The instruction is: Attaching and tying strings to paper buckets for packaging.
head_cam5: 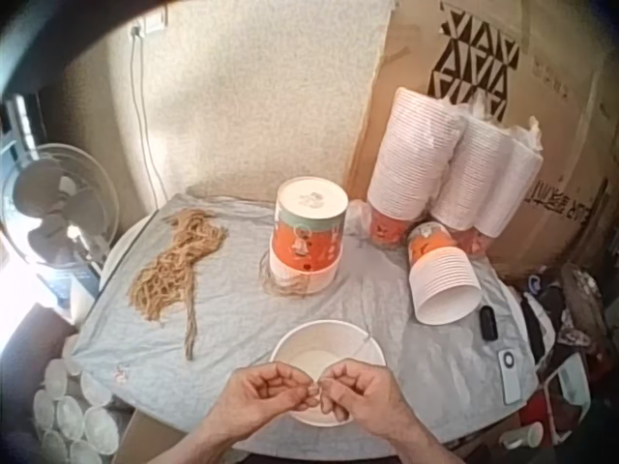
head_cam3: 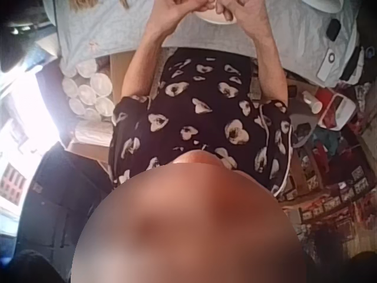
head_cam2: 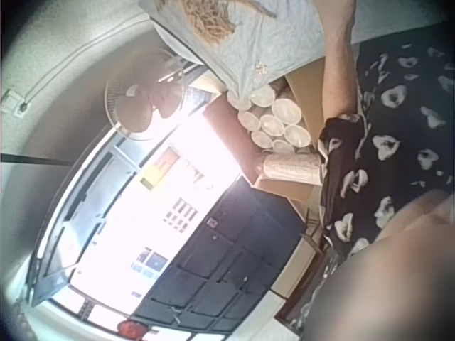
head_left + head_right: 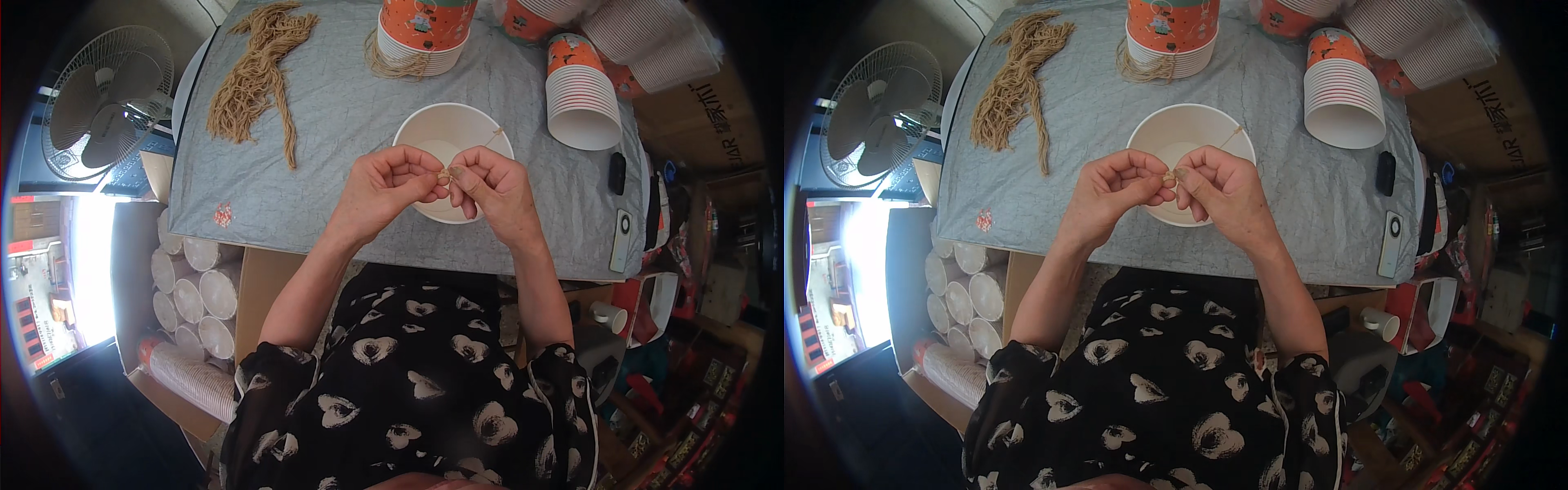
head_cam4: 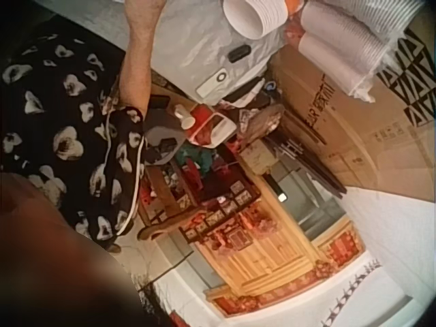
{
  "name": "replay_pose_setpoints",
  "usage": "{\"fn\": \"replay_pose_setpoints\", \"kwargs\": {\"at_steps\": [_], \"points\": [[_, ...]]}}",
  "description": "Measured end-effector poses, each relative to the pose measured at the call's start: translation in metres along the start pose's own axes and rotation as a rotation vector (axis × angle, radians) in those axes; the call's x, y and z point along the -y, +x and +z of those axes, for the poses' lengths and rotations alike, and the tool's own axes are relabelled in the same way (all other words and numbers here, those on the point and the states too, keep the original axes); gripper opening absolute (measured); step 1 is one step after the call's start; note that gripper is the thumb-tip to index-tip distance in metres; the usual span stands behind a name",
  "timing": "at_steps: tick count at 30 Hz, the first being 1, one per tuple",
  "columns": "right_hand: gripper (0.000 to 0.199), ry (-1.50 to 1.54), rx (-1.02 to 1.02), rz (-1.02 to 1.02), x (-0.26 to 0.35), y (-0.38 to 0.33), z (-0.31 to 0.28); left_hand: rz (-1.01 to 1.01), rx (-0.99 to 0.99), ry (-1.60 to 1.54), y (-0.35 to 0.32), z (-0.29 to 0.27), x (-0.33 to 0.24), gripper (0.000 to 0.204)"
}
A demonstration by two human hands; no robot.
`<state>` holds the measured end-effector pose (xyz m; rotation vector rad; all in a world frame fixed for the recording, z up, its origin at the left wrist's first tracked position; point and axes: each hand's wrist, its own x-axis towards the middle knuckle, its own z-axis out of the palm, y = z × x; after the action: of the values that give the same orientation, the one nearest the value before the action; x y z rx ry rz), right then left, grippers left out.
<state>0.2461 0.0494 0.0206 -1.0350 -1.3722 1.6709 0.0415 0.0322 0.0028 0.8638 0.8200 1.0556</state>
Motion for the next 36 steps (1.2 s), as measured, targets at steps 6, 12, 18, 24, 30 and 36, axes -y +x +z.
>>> {"fn": "replay_pose_setpoints", "kwargs": {"at_steps": [6, 12, 18, 24, 30, 36], "points": [[0.012, -0.013, 0.017, -0.005, 0.001, 0.0, 0.002, -0.015, -0.009, 0.108, 0.001, 0.002, 0.0, 0.019], [0.01, -0.035, 0.001, 0.048, 0.002, -0.001, 0.002, 0.042, -0.011, 0.017, 0.0, 0.001, 0.003, 0.016], [0.008, -0.002, 0.007, 0.037, 0.003, 0.0, 0.003, 0.051, -0.008, 0.023, 0.0, 0.001, 0.002, 0.014], [0.009, -0.039, 0.042, 0.038, 0.006, -0.001, 0.001, 0.068, -0.01, 0.1, 0.0, 0.002, -0.001, 0.016], [0.008, -0.102, 0.091, 0.03, 0.013, 0.0, 0.001, 0.074, -0.031, 0.166, -0.001, 0.003, -0.003, 0.022], [0.005, -0.183, 0.039, -0.002, 0.012, -0.002, 0.005, 0.095, -0.057, 0.195, -0.003, 0.005, -0.002, 0.023]]}}
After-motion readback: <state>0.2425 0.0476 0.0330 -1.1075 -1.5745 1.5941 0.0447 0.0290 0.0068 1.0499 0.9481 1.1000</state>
